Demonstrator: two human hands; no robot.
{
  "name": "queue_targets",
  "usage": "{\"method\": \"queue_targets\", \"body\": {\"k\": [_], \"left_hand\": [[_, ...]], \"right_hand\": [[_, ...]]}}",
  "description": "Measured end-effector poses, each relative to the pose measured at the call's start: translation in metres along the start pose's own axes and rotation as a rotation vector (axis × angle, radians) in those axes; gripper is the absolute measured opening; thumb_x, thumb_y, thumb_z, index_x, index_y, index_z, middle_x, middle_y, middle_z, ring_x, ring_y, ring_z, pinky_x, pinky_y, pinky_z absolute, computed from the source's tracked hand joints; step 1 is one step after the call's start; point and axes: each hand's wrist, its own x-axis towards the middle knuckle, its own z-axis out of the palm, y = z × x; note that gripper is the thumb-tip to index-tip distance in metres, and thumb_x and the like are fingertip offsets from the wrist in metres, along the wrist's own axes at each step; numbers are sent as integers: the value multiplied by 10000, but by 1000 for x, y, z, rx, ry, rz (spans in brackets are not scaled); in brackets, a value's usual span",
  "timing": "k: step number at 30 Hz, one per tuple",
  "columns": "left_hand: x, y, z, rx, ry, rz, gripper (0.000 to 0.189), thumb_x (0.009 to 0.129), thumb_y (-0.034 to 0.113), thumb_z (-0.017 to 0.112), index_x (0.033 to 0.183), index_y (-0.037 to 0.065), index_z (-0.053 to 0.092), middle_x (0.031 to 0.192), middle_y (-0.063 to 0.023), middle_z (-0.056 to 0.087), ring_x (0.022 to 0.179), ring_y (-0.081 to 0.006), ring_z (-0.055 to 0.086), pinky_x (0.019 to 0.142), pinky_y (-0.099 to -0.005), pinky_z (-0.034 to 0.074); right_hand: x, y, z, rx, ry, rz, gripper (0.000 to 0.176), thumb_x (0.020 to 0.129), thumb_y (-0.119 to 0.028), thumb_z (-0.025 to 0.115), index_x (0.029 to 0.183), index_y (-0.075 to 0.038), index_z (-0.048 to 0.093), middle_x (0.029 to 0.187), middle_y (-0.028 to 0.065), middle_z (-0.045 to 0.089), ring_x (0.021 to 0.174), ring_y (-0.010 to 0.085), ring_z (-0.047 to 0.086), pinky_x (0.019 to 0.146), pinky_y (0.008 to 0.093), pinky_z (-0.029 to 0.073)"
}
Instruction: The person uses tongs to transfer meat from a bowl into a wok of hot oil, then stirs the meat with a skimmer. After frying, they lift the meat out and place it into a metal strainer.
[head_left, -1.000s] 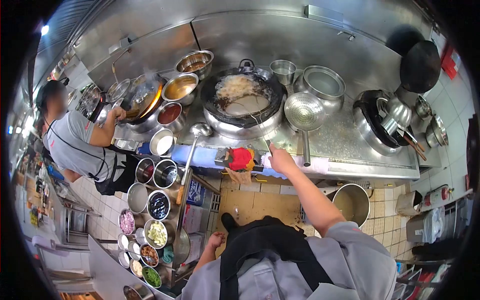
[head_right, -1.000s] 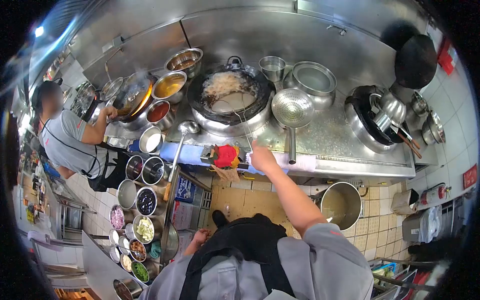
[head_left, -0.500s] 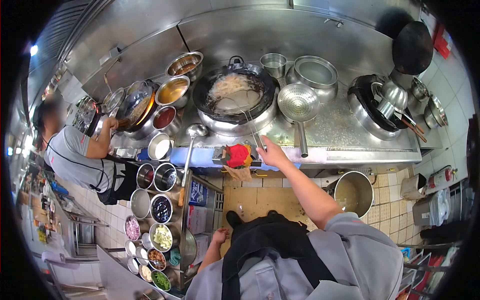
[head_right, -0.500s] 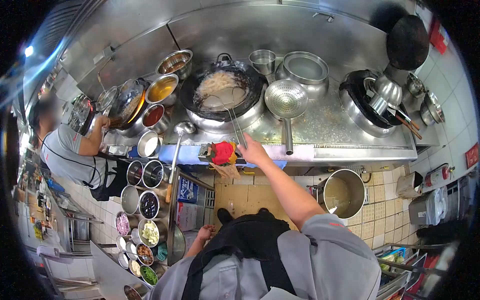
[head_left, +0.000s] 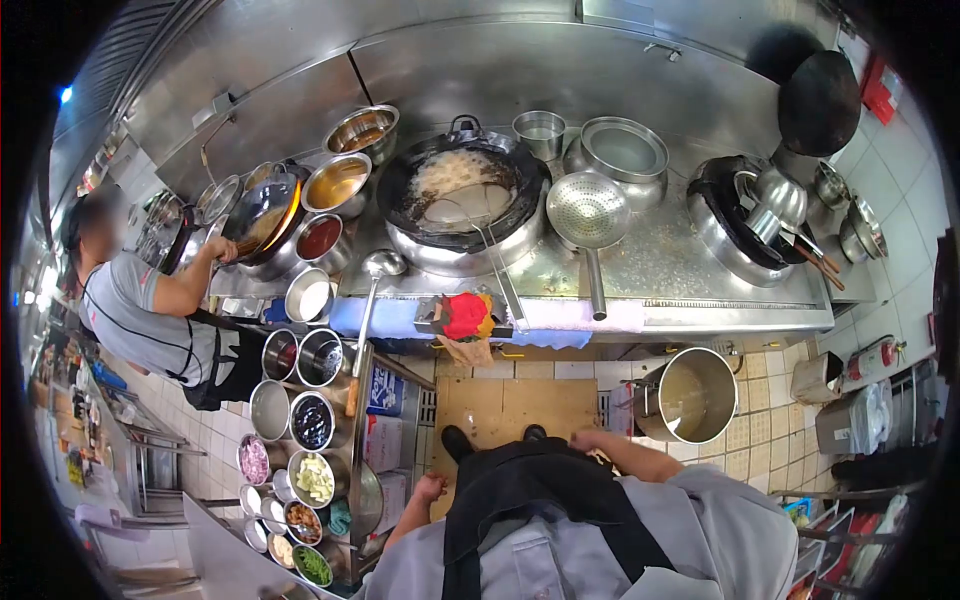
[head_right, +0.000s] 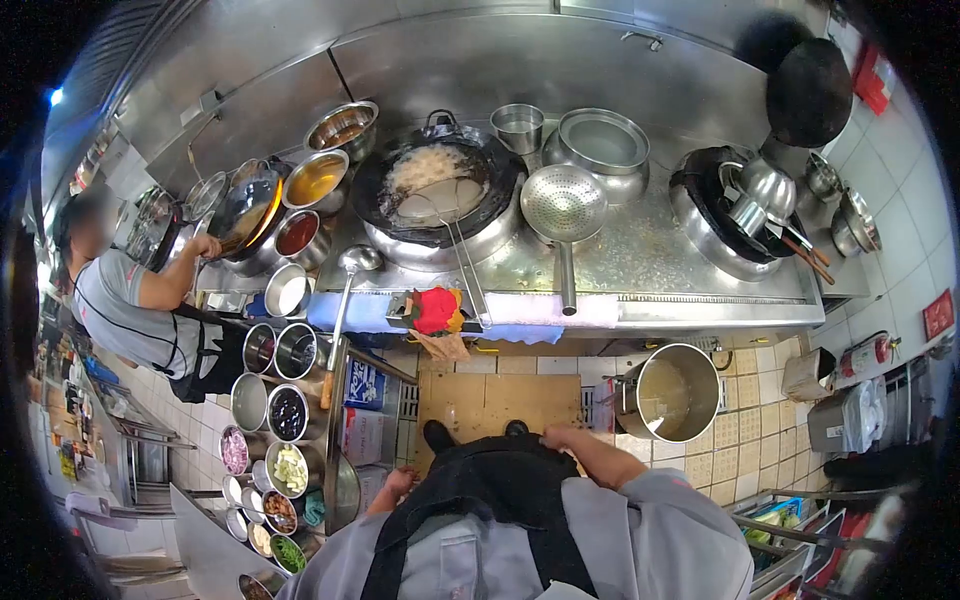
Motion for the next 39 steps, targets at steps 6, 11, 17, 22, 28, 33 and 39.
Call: {"method": "queue_targets", "body": {"k": [6,11,17,22,28,33,39], "left_hand": [[26,27,7,95,-70,193,223,817,124,471,993,22,562,813,-86,607,694,-145,579,557,-263,456],[11,77,19,69,-97,131,189,805,101,483,947,13,572,789,-87,600,684,-148,576,582,-264,464],[17,87,11,98,-80,231,163,804,87,483,917,10,573,780,-84,594,655,-146,568,573,-266,462],[-16,92,10,45,-16,166,176,810,90,471,931,20,578,805,-88,602,674,-160,585,565,-269,465],[17,5,8,-136,-101,54,219,820,125,467,988,29,570,794,-78,588,636,-179,568,522,-281,453],[-9,11,13,-52,-20,-4,211,818,123,484,996,29,550,807,-80,579,631,-176,557,513,-287,449],[-18,31,19,-112,20,18,210,814,97,485,987,-13,526,797,-95,569,618,-183,540,524,-276,443]], "right_hand": [[23,86,52,-155,208,-136,383,794,-341,426,783,-16,629,875,182,610,806,316,591,716,410,465],[-2,110,14,-307,236,-105,375,800,-304,406,824,8,612,895,194,599,818,329,585,736,406,463],[-20,65,-19,346,482,124,299,759,-251,469,781,25,584,690,188,595,563,300,605,502,381,502],[30,67,-2,23,389,-99,334,781,-290,439,819,1,598,732,176,606,614,291,610,565,386,501],[-22,15,-21,371,351,24,327,776,-316,461,816,-32,619,766,157,617,668,290,605,577,366,484],[-12,35,-32,293,361,82,273,792,-272,479,852,-36,602,698,110,605,560,208,586,499,341,486],[-21,43,-48,430,340,113,252,788,-244,486,861,-30,598,720,131,597,568,218,587,463,328,491]]}}
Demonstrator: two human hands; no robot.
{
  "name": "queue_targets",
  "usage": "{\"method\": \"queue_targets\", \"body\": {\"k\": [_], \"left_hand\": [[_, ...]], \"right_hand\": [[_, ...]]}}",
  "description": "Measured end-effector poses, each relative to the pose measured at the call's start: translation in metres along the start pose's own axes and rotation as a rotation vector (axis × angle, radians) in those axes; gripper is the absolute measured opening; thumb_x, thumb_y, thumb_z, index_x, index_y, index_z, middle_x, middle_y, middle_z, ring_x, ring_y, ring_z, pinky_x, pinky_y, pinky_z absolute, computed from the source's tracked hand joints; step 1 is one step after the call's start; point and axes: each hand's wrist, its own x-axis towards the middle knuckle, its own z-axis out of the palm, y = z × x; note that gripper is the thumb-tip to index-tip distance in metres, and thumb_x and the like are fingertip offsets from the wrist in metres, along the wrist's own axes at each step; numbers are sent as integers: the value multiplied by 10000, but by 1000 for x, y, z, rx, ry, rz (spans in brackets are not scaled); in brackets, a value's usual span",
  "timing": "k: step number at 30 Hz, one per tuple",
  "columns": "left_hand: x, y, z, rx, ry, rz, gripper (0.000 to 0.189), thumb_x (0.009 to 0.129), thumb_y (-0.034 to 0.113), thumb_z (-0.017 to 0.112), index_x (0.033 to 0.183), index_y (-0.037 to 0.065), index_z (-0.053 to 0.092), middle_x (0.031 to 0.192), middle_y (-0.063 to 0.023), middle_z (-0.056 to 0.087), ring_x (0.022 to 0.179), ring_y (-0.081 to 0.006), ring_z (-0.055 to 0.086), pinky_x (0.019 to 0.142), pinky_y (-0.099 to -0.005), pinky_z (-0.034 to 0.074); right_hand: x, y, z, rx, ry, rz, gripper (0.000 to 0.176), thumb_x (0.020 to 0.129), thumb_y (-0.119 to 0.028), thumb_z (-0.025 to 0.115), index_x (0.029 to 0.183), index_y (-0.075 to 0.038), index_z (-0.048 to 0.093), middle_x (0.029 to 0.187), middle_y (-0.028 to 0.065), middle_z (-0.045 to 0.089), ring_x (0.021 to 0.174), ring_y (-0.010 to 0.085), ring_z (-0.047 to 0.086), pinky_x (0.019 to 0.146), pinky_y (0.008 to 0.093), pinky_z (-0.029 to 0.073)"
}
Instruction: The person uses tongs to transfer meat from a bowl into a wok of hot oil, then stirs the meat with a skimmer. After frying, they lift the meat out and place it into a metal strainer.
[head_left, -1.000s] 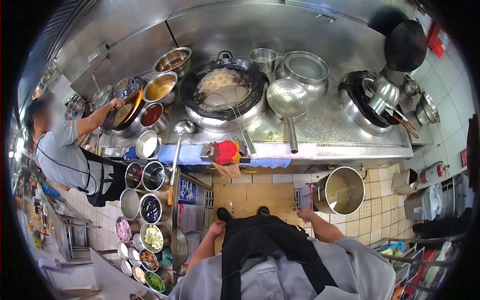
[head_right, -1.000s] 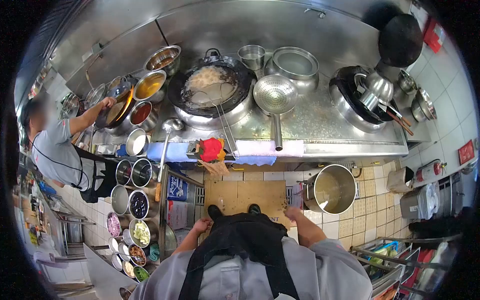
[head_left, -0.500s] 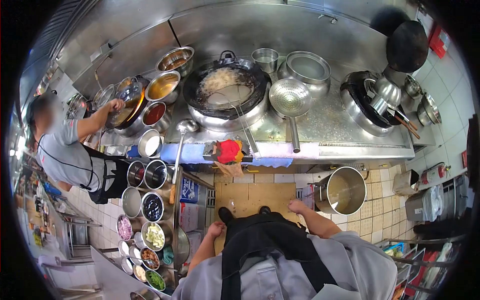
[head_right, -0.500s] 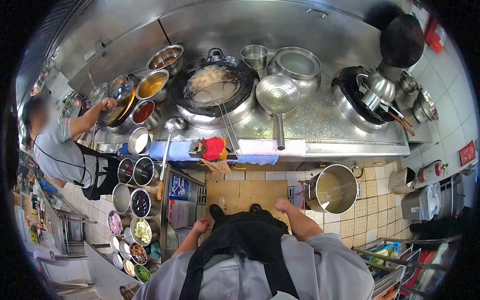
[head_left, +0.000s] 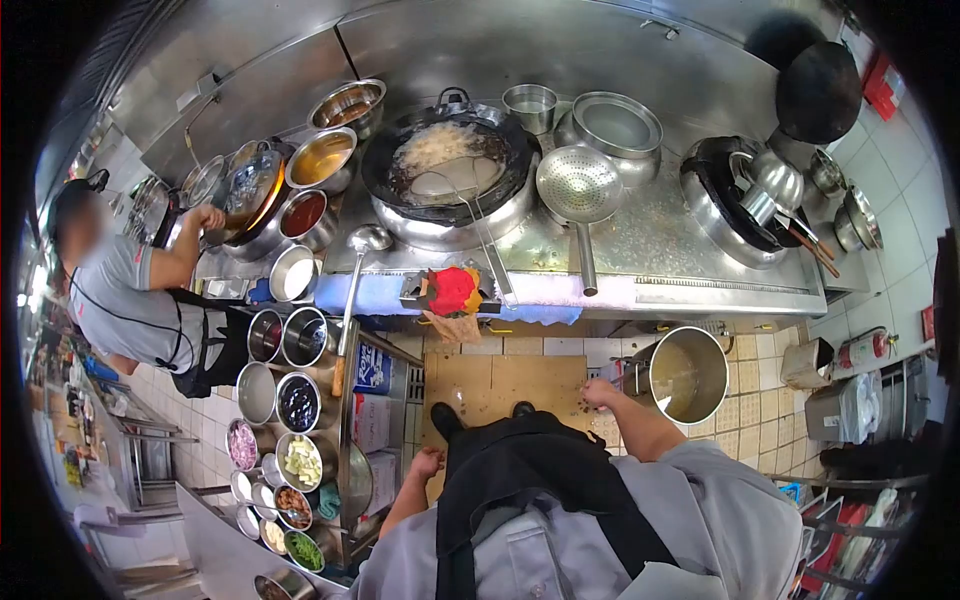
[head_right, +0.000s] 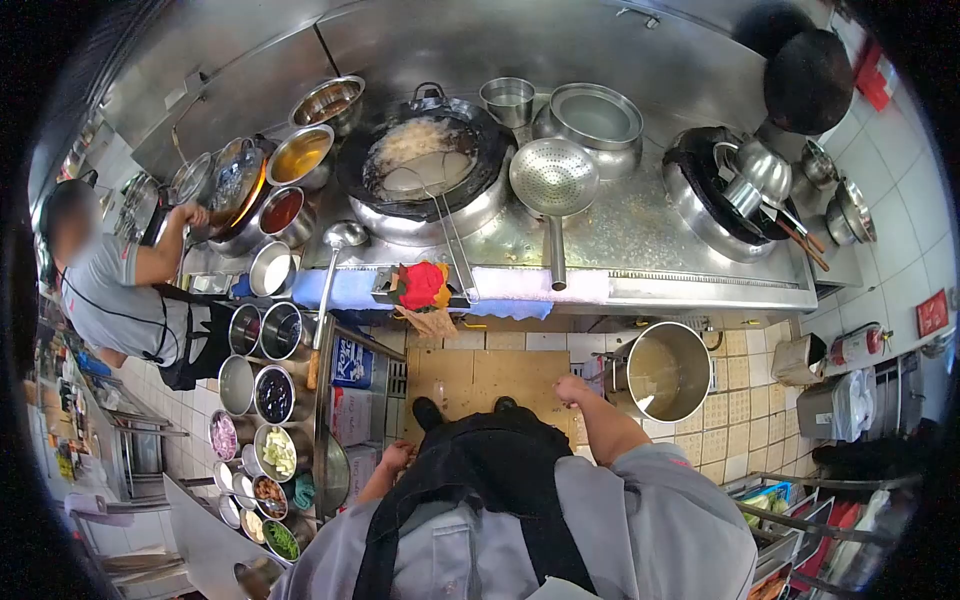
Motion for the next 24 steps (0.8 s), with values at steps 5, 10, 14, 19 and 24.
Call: {"method": "queue_targets", "body": {"k": [5,10,14,19,24], "left_hand": [[3,19,5,-16,-69,22,213,795,63,473,980,-27,530,793,-95,571,636,-179,542,533,-270,442],[0,37,2,84,-86,70,215,782,48,462,968,-25,542,787,-94,580,656,-178,551,568,-268,452],[14,32,0,69,-80,65,212,782,58,470,964,-15,551,798,-89,593,674,-176,566,594,-269,459],[20,25,-4,316,-40,118,201,811,108,474,977,49,572,777,-53,587,566,-127,536,456,-255,409],[17,25,-3,100,-100,39,283,803,146,504,1075,79,548,787,-60,603,606,-145,561,499,-263,433]], "right_hand": [[2,-4,6,-60,55,-60,266,778,-261,486,858,-34,599,737,127,603,576,227,588,493,335,489],[-9,-11,11,-213,70,-121,268,775,-263,469,843,-39,600,766,131,615,629,217,596,532,319,475],[31,31,34,-139,-1,-133,244,784,-248,464,818,-49,601,731,114,605,609,192,581,498,315,465],[31,41,36,-58,6,-130,239,791,-247,466,801,-52,603,696,92,596,557,187,559,449,324,461],[40,49,37,-109,21,-175,277,794,-287,499,875,-45,606,770,94,617,575,185,565,488,336,502]]}}
